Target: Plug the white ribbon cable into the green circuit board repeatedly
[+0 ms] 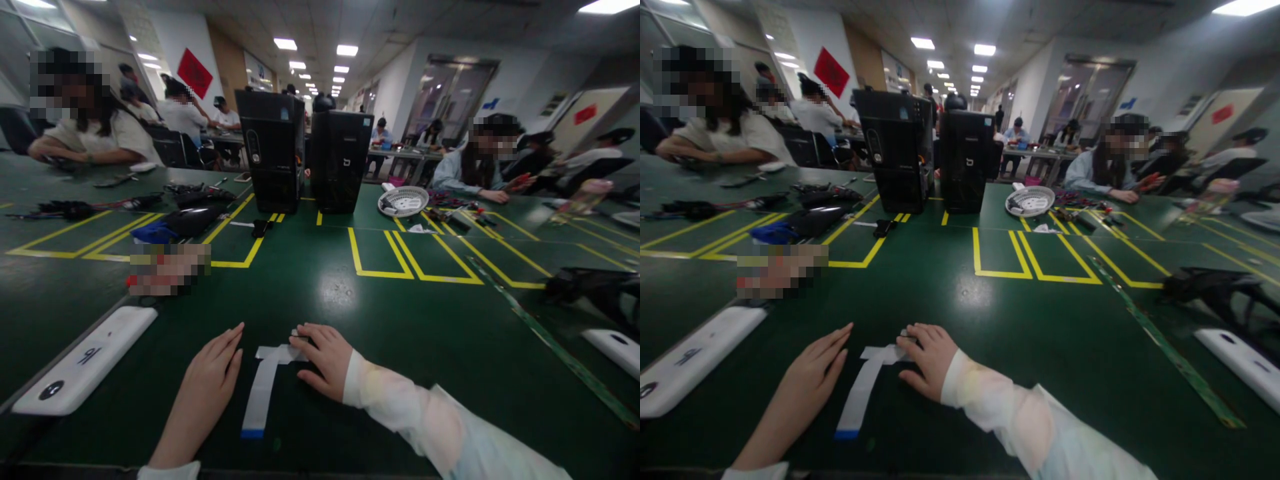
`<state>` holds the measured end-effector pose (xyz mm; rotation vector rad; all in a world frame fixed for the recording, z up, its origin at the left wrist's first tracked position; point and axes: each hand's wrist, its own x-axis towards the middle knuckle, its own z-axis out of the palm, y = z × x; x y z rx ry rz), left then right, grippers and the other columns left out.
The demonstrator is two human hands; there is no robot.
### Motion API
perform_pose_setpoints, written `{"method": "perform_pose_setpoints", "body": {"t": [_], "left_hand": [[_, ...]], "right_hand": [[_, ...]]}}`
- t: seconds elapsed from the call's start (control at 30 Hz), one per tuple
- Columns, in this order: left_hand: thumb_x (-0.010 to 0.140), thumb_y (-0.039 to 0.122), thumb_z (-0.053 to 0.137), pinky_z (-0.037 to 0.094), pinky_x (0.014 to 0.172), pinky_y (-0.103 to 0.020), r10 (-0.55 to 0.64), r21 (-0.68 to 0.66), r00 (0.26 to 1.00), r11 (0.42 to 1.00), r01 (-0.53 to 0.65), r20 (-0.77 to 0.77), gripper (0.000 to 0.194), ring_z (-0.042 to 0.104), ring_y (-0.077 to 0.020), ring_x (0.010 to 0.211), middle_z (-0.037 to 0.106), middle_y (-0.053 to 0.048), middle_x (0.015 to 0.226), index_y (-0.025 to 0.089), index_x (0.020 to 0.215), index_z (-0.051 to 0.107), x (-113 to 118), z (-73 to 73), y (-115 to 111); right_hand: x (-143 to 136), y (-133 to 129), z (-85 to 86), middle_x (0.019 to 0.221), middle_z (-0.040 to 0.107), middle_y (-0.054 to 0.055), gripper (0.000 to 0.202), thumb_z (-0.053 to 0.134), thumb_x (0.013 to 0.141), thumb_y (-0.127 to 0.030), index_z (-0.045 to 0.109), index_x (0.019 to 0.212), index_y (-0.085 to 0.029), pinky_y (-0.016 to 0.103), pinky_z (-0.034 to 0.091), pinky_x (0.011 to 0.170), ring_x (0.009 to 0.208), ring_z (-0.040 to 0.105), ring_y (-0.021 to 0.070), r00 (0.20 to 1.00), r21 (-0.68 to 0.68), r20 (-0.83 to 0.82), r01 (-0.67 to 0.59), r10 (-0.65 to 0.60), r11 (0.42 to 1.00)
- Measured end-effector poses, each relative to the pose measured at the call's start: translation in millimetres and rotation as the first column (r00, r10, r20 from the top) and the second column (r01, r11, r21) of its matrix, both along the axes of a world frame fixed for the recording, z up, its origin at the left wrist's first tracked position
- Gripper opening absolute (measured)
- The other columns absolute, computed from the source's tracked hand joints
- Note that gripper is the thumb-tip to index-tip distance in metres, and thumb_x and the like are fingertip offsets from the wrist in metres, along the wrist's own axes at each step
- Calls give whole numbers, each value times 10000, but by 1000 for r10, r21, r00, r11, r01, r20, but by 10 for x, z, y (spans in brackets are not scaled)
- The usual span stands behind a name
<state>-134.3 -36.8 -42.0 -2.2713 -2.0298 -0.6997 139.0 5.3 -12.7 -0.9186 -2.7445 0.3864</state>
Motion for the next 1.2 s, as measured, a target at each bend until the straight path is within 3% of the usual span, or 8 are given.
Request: {"method": "perform_pose_setpoints", "body": {"t": [0.17, 0.27, 0.33, 0.43, 0.57, 0.63, 0.87, 1.2], "left_hand": [[922, 439, 324, 457, 1015, -489, 10, -3, 1000, 1000, -10, -18, 543, 567, -289, 1197, 592, -126, 1332, 123, 1277, 586, 0, 0, 4], [921, 471, 330, 462, 1014, -481, 8, -16, 1000, 1000, -8, -12, 550, 565, -287, 1202, 592, -113, 1336, 137, 1265, 599, -9, 4, 1], [922, 486, 331, 460, 1016, -486, -1, -24, 1000, 1000, 1, -7, 556, 554, -287, 1216, 589, -110, 1340, 140, 1265, 599, -15, 3, -1], [927, 495, 324, 456, 1013, -504, -6, -35, 1000, 999, 6, -8, 569, 544, -293, 1224, 578, -116, 1352, 134, 1282, 584, -27, -17, 0], [928, 505, 324, 444, 1019, -514, -4, -37, 1000, 999, 3, -18, 574, 536, -298, 1229, 562, -114, 1370, 144, 1301, 569, -54, -62, -1], [930, 505, 322, 436, 1028, -511, -5, -40, 1000, 999, 4, -21, 574, 526, -293, 1240, 553, -111, 1380, 148, 1316, 554, -64, -78, -5], [931, 513, 299, 416, 1049, -502, 8, -70, 1000, 998, -10, -21, 593, 520, -282, 1245, 546, -107, 1388, 141, 1320, 548, -50, -77, -14], [926, 506, 326, 433, 1032, -516, 18, -79, 1000, 997, -20, -24, 590, 520, -296, 1251, 544, -120, 1387, 136, 1336, 533, -65, -86, -18]], "right_hand": [[218, 188, -25, 1511, 339, 126, 615, 429, 921, -510, 364, 1457, -216, 499, 219, 1143, 1419, 236, 268, 999, 160, -2, 46, -47, 986], [663, 548, -60, 1492, 359, 160, 555, 412, 932, -443, 429, 1417, -175, 525, 223, 1132, 1413, 246, 296, 943, 301, -16, 322, -333, 898], [1120, 816, -94, 1469, 375, 194, 554, 425, 918, -418, 472, 1378, -114, 505, 270, 1110, 1388, 288, 327, 799, 363, -58, 575, -598, 733], [1949, 1077, -150, 1448, 379, 242, 584, 397, 913, -417, 472, 1361, -51, 542, 294, 1064, 1369, 294, 380, 478, 380, -94, 828, -873, 413], [2922, 1011, -176, 1468, 297, 300, 698, 339, 922, -471, 377, 1407, 29, 526, 244, 1067, 1368, 249, 418, 56, 281, -34, 959, -998, 44], [3206, 882, -157, 1423, 329, 342, 714, 321, 923, -461, 371, 1390, 78, 528, 253, 1045, 1341, 274, 444, -34, 247, -10, 968, -999, -36], [3368, 691, -71, 1313, 460, 330, 722, 223, 939, -518, 400, 1401, 7, 489, 353, 936, 1212, 458, 419, -80, 177, 94, 982, -992, -63], [3339, 661, -33, 1387, 429, 268, 736, 231, 908, -604, 408, 1423, -108, 540, 328, 966, 1227, 447, 427, -82, 203, 153, 978, -985, -50]]}}
